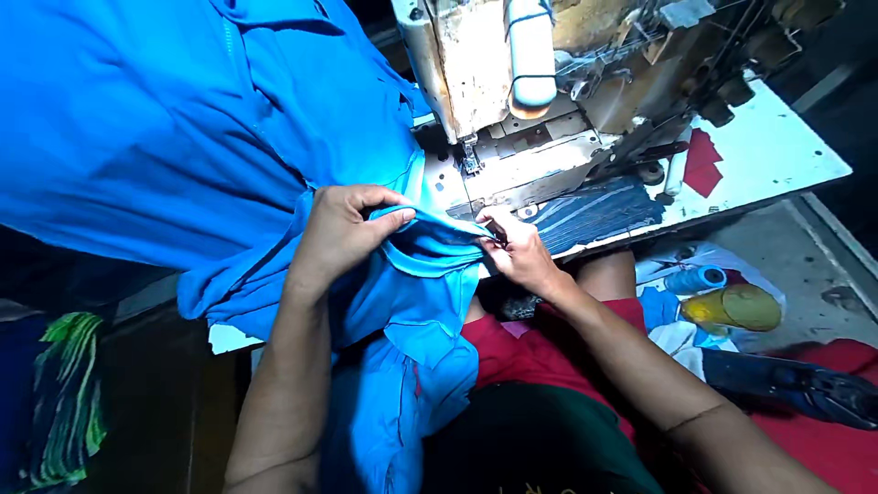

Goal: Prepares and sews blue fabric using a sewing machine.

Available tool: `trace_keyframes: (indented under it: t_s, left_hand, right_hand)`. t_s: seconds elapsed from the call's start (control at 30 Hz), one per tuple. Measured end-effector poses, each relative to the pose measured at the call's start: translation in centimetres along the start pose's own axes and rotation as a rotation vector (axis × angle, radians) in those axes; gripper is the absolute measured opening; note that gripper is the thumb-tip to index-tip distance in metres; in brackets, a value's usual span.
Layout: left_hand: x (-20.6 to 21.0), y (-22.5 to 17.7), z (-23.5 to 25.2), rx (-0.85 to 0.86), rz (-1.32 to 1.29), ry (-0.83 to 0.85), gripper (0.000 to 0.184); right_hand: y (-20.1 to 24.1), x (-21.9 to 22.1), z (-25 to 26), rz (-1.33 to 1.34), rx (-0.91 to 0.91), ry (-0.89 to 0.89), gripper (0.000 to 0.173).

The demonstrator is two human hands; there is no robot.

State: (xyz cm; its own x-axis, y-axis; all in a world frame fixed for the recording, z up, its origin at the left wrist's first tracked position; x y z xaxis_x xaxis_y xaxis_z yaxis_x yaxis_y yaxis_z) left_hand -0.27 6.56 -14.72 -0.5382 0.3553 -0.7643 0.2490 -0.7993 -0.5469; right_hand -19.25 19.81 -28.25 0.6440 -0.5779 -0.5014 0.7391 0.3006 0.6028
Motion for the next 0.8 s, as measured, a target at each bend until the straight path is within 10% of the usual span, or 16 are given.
trace_keyframes:
  t_s: [0.27, 0.63, 0.8]
  left_hand:
    - [4.0, 0.0, 3.6, 0.126, -0.298, -0.145, 0.011]
    - [7.4, 2.4, 7.7, -0.066, 0.403, -0.187, 0.025]
    - [7.8, 2.7, 9.3, -0.065, 0.437, -0.266, 0.025]
  right_hand:
    - [0.0, -0.4, 0.3, 0.473, 0.252, -0.083, 0.011]
    - [-1.9, -1.2, -0.2, 0.618, 0.456, -0.033, 0.002]
    - [-1.5, -2.4, 0.3, 0.676, 0.437, -0.142, 0.029]
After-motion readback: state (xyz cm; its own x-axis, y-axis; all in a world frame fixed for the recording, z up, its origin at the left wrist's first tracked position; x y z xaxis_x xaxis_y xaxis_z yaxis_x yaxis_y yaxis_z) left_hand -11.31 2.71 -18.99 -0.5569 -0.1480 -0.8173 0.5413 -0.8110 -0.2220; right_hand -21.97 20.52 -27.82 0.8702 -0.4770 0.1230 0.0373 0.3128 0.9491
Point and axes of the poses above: each hand's wrist, its own z-axis towards the middle knuckle, its own x-axis out of the palm, y = z × x, the point moved 6 cm from there along z, towards the middle knuckle, and after that the axes turned 2 degrees about -z, right-handed, at the moved point
